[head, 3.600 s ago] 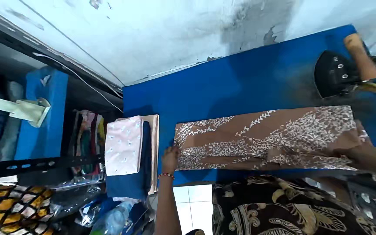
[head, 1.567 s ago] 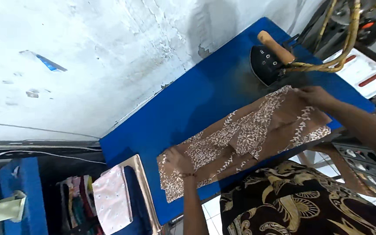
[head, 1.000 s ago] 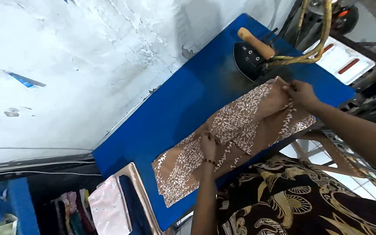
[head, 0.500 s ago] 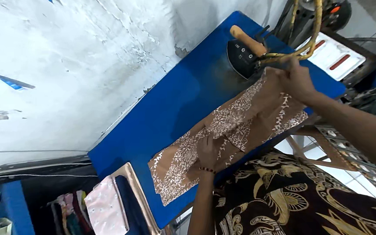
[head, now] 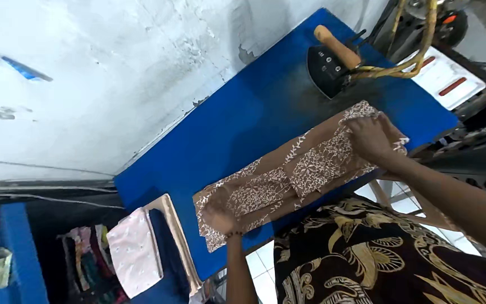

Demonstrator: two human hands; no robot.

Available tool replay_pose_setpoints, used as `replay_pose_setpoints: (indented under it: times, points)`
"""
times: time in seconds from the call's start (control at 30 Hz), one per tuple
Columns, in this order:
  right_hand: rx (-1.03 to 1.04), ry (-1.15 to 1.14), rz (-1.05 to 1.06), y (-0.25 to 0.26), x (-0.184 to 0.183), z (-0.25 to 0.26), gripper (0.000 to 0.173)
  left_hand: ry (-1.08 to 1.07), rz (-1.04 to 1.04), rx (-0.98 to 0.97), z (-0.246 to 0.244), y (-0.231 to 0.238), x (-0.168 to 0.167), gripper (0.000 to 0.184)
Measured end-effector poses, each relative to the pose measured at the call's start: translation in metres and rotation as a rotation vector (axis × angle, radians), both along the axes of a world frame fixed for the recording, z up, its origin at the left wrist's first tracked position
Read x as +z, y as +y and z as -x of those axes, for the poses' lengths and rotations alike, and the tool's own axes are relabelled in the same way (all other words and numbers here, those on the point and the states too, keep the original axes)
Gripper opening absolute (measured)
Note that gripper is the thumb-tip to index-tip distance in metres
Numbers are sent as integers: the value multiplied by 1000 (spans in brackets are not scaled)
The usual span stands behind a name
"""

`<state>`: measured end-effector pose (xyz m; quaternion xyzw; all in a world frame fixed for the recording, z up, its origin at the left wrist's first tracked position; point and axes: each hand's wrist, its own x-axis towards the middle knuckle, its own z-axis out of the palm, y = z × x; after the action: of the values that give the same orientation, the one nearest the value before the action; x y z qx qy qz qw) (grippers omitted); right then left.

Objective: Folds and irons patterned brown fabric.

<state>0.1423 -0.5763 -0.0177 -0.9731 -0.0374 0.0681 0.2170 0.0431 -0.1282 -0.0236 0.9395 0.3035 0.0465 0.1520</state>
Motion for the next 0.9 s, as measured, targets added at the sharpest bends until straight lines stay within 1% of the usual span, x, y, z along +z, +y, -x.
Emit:
replay_pose_setpoints:
  times: [0.03, 0.07, 0.1, 0.17, 0.23, 0.3, 0.4, 0.43, 0.5, 0.53, 0.57, 0.6, 0.63, 0.7, 0.73, 0.77, 0.8, 0.87, 0.9]
  points:
    - [98, 23, 12, 17, -1, -4, 36, 47, -25, 152, 5, 17, 4, 44]
    - [186, 25, -3, 33, -6, -8, 35, 130, -20, 253, 12, 29, 9, 46]
    - [258, 13, -35, 49, -12, -10, 33, 212, -1, 300, 21, 39, 11, 48]
    - [366, 13, -79, 78, -24, -14, 32, 308, 17, 309, 34, 47, 10, 46]
    - [450, -3, -88, 103, -33, -18, 34, 334, 53, 314, 38, 48, 10, 40]
    - [487, -31, -106, 121, -35, -20, 27, 316, 74, 304, 38, 50, 9, 35]
    - [559, -11, -139, 146, -25, -21, 18, 218, 135, 247, 40, 56, 8, 35]
    - [601, 25, -131, 155, -22, -21, 19, 151, 165, 223, 43, 60, 8, 34]
    - [666, 156, -99, 173, -20, -21, 29, -2, 248, 186, 50, 69, 10, 29]
    - [680, 238, -76, 183, -17, -21, 34, -35, 306, 182, 55, 74, 15, 28]
    - [681, 313, -64, 191, -14, -22, 34, -38, 347, 183, 60, 78, 21, 27]
    - [669, 364, -69, 197, -9, -24, 32, 8, 354, 185, 66, 82, 26, 27]
    - [645, 389, -84, 201, -4, -25, 28, 119, 343, 192, 71, 84, 32, 27]
    - [605, 408, -91, 206, 0, -28, 28, 393, 298, 226, 71, 84, 39, 31]
    - [606, 410, -74, 208, -1, -29, 29, 453, 256, 241, 67, 80, 39, 33]
    - [615, 408, -62, 209, -3, -30, 30, 445, 200, 235, 59, 76, 40, 35]
    - [620, 412, -53, 211, -4, -31, 31, 390, 153, 203, 49, 73, 40, 37]
    - [619, 429, -65, 216, -7, -32, 31, 276, 105, 97, 24, 75, 37, 37]
    - [614, 452, -71, 220, -6, -33, 31, 265, 96, 57, 10, 78, 36, 38]
